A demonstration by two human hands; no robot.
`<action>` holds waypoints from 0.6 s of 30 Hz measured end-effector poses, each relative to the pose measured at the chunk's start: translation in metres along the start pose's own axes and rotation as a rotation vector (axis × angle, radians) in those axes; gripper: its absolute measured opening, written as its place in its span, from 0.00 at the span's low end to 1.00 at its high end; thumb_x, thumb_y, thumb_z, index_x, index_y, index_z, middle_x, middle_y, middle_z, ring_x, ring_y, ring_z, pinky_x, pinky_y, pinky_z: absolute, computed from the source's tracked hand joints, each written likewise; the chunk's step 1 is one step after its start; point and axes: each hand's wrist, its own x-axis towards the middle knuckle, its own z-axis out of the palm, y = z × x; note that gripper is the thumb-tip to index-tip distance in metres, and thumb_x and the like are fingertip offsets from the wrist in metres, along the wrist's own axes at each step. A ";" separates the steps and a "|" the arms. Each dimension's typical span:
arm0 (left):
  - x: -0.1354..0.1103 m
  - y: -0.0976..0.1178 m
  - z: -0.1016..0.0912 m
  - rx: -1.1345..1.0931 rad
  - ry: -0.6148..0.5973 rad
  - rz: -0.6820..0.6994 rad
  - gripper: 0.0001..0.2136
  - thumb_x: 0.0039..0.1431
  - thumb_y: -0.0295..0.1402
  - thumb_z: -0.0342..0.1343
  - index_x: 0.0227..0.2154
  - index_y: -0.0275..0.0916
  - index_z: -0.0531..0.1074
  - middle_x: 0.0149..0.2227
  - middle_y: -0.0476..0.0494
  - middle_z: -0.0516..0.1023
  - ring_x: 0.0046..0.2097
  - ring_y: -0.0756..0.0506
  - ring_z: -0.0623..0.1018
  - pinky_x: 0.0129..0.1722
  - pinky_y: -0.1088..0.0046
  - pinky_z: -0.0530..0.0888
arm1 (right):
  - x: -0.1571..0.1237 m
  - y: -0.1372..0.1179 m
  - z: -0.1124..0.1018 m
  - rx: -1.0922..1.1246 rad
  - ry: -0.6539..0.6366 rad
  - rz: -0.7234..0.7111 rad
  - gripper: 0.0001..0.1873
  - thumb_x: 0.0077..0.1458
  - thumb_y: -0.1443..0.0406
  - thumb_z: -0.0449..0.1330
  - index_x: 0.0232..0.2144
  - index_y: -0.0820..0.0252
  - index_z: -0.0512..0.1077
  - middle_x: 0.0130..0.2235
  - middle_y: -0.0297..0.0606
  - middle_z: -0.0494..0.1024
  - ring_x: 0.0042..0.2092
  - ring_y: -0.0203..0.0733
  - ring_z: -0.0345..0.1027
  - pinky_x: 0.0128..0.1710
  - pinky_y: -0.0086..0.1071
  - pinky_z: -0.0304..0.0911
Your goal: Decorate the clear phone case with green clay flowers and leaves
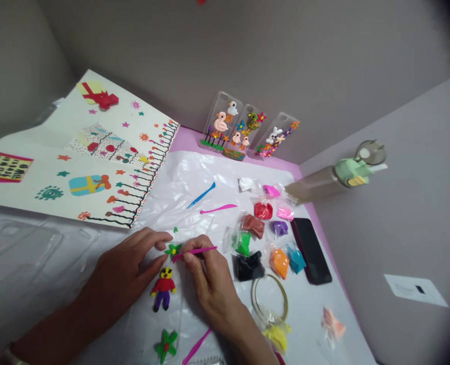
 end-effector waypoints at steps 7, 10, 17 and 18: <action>0.000 0.001 -0.001 0.005 -0.006 0.009 0.15 0.65 0.45 0.56 0.49 0.49 0.81 0.45 0.47 0.86 0.47 0.38 0.86 0.48 0.60 0.80 | 0.002 0.003 0.002 -0.034 -0.007 -0.026 0.08 0.75 0.67 0.51 0.42 0.57 0.69 0.40 0.37 0.77 0.40 0.38 0.72 0.42 0.31 0.66; 0.000 0.002 -0.003 0.011 0.001 0.022 0.15 0.65 0.44 0.56 0.49 0.49 0.81 0.44 0.47 0.87 0.46 0.38 0.86 0.48 0.62 0.80 | 0.002 0.003 0.003 -0.054 -0.005 -0.037 0.08 0.75 0.67 0.51 0.42 0.56 0.69 0.40 0.38 0.77 0.40 0.38 0.72 0.42 0.31 0.67; 0.000 0.001 -0.002 0.020 0.015 0.036 0.14 0.65 0.45 0.57 0.47 0.50 0.81 0.44 0.48 0.88 0.46 0.39 0.87 0.46 0.63 0.81 | 0.003 0.005 0.006 -0.096 0.001 -0.062 0.08 0.75 0.67 0.51 0.43 0.57 0.69 0.40 0.38 0.77 0.40 0.39 0.72 0.42 0.31 0.67; 0.000 0.001 -0.002 0.023 0.013 0.040 0.13 0.65 0.44 0.56 0.47 0.50 0.81 0.44 0.48 0.88 0.46 0.39 0.87 0.45 0.63 0.80 | 0.002 0.005 0.006 -0.106 -0.001 -0.068 0.08 0.76 0.67 0.51 0.43 0.57 0.69 0.40 0.38 0.77 0.40 0.39 0.72 0.42 0.31 0.67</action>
